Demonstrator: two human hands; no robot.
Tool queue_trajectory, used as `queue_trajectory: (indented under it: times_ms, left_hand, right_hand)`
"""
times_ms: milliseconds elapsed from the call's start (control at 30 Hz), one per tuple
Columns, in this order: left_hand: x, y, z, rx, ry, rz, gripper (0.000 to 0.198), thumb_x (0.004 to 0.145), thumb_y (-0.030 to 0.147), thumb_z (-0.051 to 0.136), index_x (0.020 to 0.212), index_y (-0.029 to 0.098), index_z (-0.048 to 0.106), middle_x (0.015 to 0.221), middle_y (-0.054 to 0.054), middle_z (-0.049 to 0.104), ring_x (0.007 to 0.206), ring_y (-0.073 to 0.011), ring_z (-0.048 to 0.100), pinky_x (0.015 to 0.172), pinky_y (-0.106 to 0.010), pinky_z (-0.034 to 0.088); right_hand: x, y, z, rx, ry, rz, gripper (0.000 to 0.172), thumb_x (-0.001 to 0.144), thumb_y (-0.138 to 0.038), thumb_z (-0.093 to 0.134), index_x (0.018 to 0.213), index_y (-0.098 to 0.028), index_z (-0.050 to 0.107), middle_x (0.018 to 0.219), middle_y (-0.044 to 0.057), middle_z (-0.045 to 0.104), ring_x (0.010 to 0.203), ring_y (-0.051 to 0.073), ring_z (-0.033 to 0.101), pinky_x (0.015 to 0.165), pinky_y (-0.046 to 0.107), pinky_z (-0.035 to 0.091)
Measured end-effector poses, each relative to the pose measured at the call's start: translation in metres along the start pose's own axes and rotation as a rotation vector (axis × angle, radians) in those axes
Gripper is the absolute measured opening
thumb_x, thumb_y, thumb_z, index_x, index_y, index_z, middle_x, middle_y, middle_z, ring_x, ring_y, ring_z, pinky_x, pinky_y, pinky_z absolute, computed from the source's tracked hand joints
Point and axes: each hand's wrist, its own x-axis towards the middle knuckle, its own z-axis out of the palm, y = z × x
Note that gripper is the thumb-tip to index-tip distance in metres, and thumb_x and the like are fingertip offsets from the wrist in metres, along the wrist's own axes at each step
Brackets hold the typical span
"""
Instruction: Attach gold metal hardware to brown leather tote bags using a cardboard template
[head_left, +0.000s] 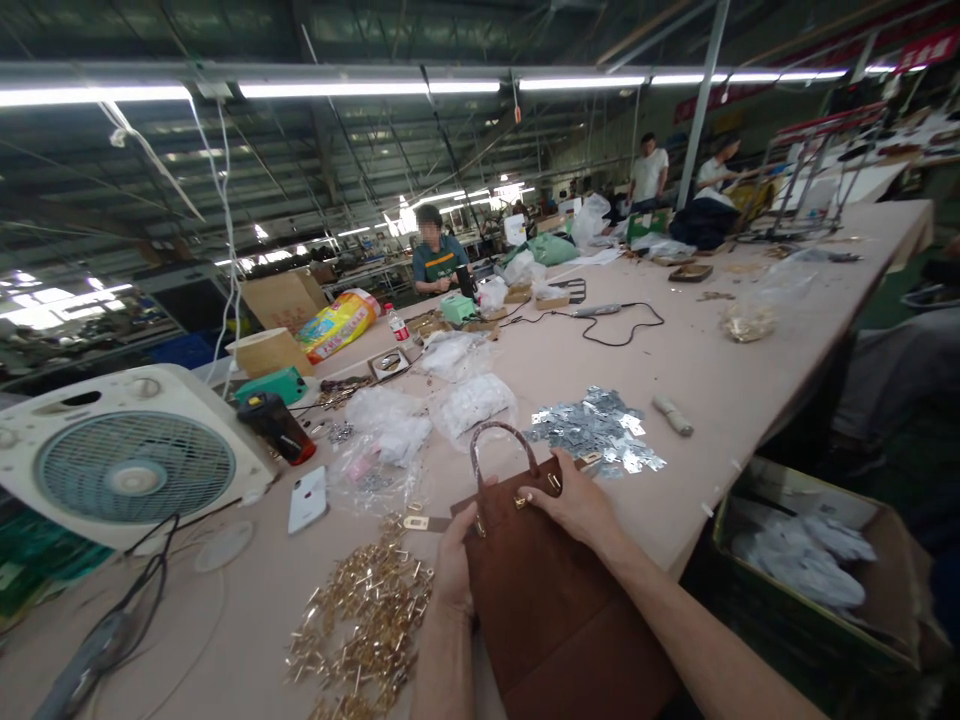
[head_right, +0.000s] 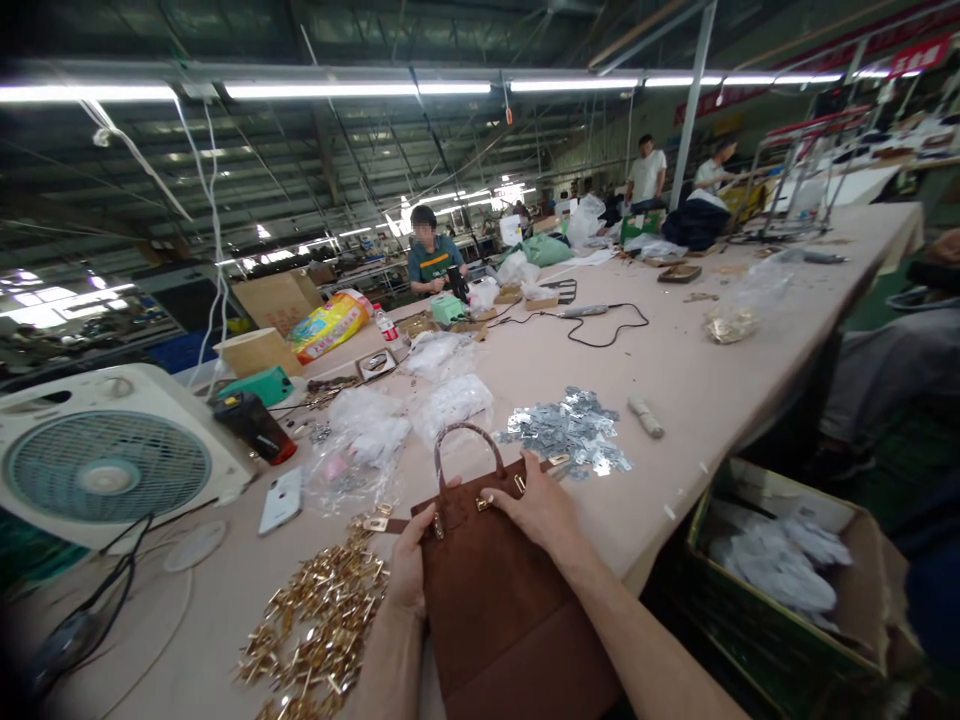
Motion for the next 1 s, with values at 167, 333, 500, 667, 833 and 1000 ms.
queue_trajectory:
  times_ms: [167,333,500,667,833,1000]
  left_hand:
    - [0.003,0.001,0.002,-0.071,-0.045,-0.045,0.052,0.098,0.032,0.06,0.15,0.023,0.059,0.138,-0.01,0.071,0.134,-0.0346,0.063,0.123,-0.056,0.039]
    - [0.008,0.001,-0.008,-0.127,-0.081,-0.022,0.043,0.1,0.029,0.054,0.139,0.025,0.07,0.127,-0.009,0.077,0.132,-0.0329,0.065,0.125,-0.054,0.036]
    - [0.008,-0.002,-0.012,-0.135,-0.159,0.017,0.043,0.102,0.028,0.05,0.141,0.025,0.068,0.13,-0.009,0.075,0.132,-0.031,0.065,0.126,-0.051,0.036]
    - [0.0,-0.006,0.006,-0.143,-0.067,0.027,0.042,0.099,0.031,0.055,0.137,0.024,0.071,0.129,-0.01,0.076,0.127,-0.0342,0.068,0.118,-0.056,0.045]
    - [-0.004,-0.009,0.025,-0.048,0.085,0.052,0.054,0.091,0.041,0.071,0.141,0.021,0.066,0.122,-0.012,0.078,0.111,-0.0321,0.075,0.1,-0.048,0.059]
    - [0.004,-0.007,0.018,0.115,0.252,0.436,0.041,0.074,0.037,0.091,0.107,0.022,0.074,0.103,-0.002,0.074,0.084,-0.0136,0.071,0.078,-0.023,0.058]
  right_hand:
    - [-0.001,0.016,-0.011,0.31,0.038,-0.074,0.088,0.086,-0.068,0.07,0.158,-0.026,0.038,0.144,0.014,0.061,0.131,0.036,0.06,0.113,0.052,0.043]
    - [-0.018,0.04,-0.038,0.875,-0.093,-0.116,0.107,0.084,-0.058,0.079,0.166,-0.027,0.017,0.134,0.012,0.067,0.126,0.031,0.064,0.114,0.051,0.046]
    - [-0.066,0.054,-0.064,1.036,-0.252,-0.122,0.1,0.08,-0.051,0.086,0.163,-0.032,0.031,0.159,0.013,0.049,0.146,0.034,0.047,0.121,0.054,0.039]
    - [-0.122,0.067,-0.07,1.016,-0.328,-0.047,0.077,0.079,-0.05,0.087,0.147,-0.027,0.06,0.151,0.01,0.06,0.146,0.039,0.047,0.121,0.056,0.04]
    - [-0.153,0.065,-0.091,0.926,-0.258,0.038,0.056,0.086,-0.053,0.079,0.135,-0.026,0.072,0.135,0.01,0.072,0.129,0.041,0.064,0.114,0.057,0.05]
    - [-0.151,0.047,-0.135,0.769,-0.083,0.037,0.058,0.081,-0.055,0.081,0.132,-0.029,0.074,0.138,0.009,0.07,0.131,0.042,0.063,0.115,0.057,0.049]
